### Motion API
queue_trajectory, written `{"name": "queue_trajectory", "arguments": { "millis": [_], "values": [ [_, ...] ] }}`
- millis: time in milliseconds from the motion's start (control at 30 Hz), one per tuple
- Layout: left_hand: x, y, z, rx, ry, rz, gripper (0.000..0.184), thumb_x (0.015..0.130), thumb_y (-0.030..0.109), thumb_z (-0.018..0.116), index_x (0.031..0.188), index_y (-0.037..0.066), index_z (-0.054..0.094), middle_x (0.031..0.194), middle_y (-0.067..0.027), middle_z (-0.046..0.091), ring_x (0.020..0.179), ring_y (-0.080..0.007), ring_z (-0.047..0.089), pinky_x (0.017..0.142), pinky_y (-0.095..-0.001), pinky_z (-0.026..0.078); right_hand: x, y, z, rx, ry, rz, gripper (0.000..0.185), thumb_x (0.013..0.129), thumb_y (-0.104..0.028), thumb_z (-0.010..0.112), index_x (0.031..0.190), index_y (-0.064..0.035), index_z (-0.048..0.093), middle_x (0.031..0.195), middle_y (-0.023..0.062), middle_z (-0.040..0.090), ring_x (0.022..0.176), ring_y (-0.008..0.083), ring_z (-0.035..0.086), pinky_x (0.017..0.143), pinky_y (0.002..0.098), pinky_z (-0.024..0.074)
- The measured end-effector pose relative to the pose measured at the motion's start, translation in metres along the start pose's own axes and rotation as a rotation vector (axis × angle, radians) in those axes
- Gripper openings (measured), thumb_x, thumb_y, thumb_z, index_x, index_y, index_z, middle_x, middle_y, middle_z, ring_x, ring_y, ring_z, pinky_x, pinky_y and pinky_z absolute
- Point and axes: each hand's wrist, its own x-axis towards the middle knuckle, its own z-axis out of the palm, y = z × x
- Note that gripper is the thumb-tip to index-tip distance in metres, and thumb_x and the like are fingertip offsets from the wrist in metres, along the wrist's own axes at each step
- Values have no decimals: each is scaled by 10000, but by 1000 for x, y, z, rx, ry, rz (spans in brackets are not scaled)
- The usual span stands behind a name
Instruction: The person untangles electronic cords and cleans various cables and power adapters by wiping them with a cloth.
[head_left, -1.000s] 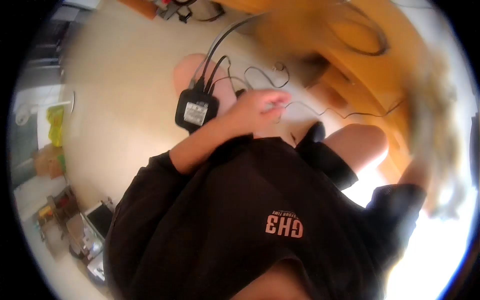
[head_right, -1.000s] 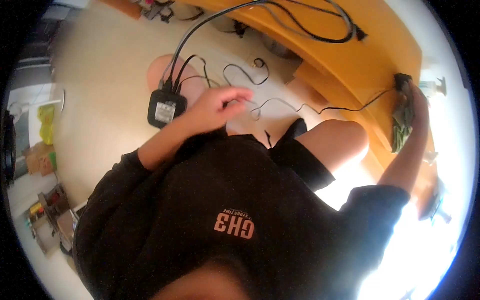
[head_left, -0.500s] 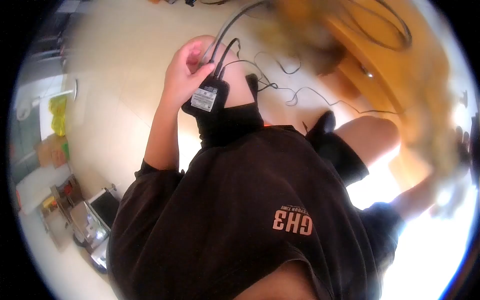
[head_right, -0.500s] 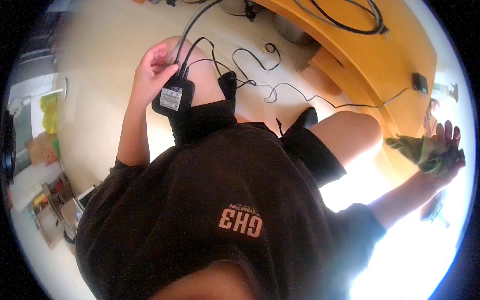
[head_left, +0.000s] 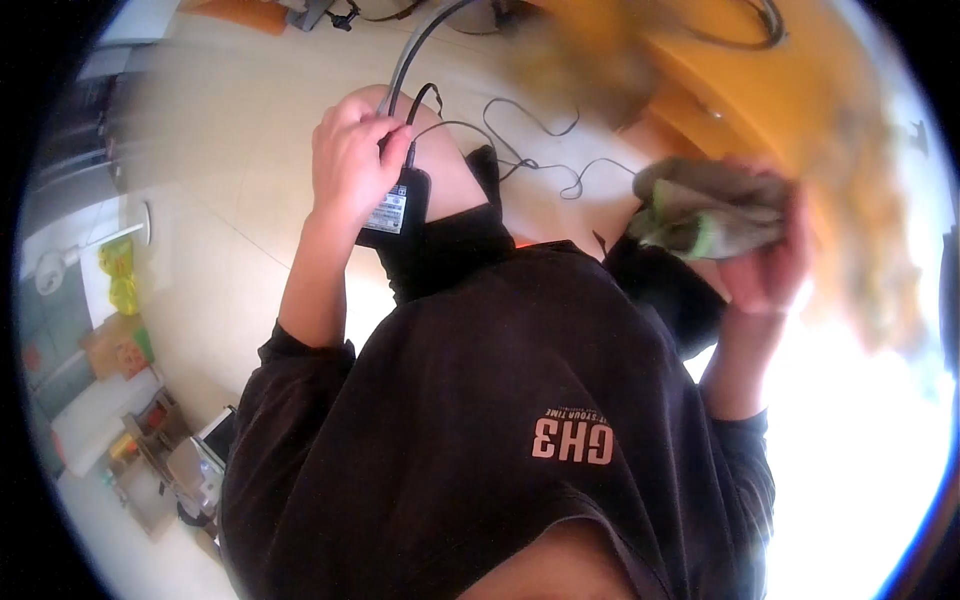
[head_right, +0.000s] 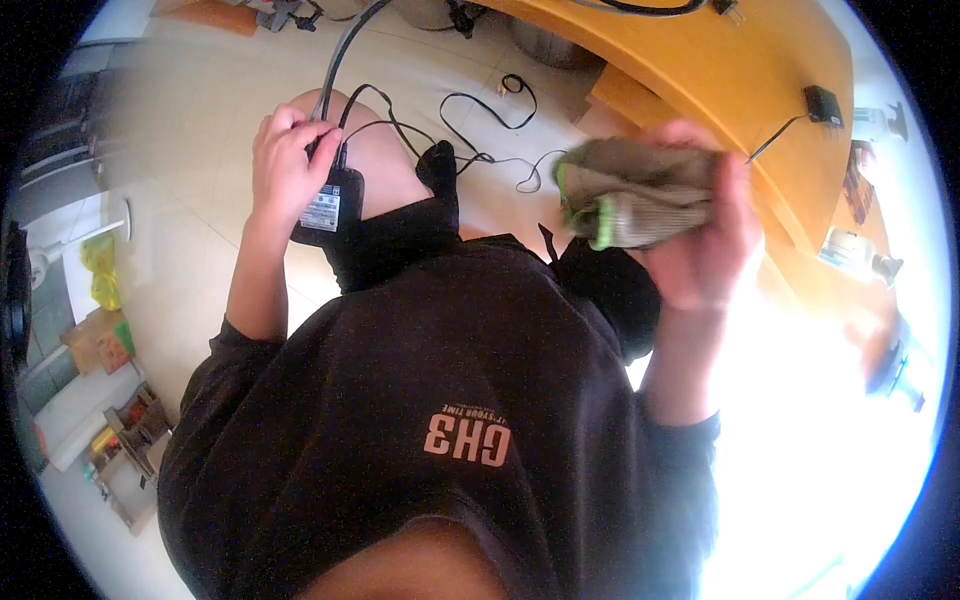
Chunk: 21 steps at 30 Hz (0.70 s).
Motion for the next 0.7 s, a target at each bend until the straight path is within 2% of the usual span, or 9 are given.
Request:
{"name": "queue_trajectory", "arguments": {
  "millis": [67,133,167,200,267,500,600,667,700],
  "values": [
    [1,2,-2,34,-62,12,151,719,214,678,779,77,691,818,-82,528,820,-268,520,729,-368,418,2,-9,13,183,-60,-130,610,914,-476,348,1236,40,391,1162,225,487,1104,359,475,946,500,370],
    [5,3,-4,47,-117,30,150,720,218,677,767,76,689,817,-74,535,828,-269,524,724,-371,416,-4,6,-18,186,78,-126,590,910,-476,338,1216,22,421,1189,226,482,1097,358,479,955,510,354],
    [8,3,-3,54,-117,35,150,719,216,678,766,75,687,816,-73,538,837,-268,525,730,-372,414,-1,15,-33,166,406,-107,508,924,-410,323,1176,7,466,1203,214,488,1092,354,482,965,506,345],
    [9,3,-2,62,-116,36,149,718,215,679,764,73,686,814,-72,540,845,-268,526,736,-372,413,-6,33,-53,431,194,130,422,925,-320,327,1132,3,502,1178,197,516,1086,346,487,982,498,330],
    [5,1,2,47,-107,24,147,716,208,680,763,69,682,809,-72,544,838,-263,532,731,-369,418,-7,53,-44,470,429,178,400,924,-276,325,1136,12,504,1172,188,528,1114,347,468,1005,487,305],
    [0,3,5,-221,-26,-135,128,693,144,701,762,42,666,802,-90,542,706,-222,562,622,-321,462,24,75,-33,575,-59,332,486,924,-311,298,1239,37,422,1282,201,452,1229,355,374,1054,485,228],
    [-3,5,8,-253,71,-135,125,676,114,717,744,30,654,785,-98,530,701,-215,559,618,-303,459,53,85,-12,479,10,426,417,927,-275,308,1193,1,472,1224,171,509,1151,328,453,1023,454,295],
    [-4,10,6,-300,115,-138,127,671,115,720,733,29,650,775,-97,524,698,-218,554,616,-303,454,75,95,5,540,-86,447,430,908,-296,338,1168,11,487,1175,147,542,1113,292,487,1013,430,308],
    [-5,11,9,-313,142,-183,123,658,181,715,697,81,656,796,-74,542,724,-230,557,647,-355,421,85,102,15,468,-33,406,412,905,-291,352,1146,11,496,1150,150,551,1088,283,503,994,425,332]
  ]
}}
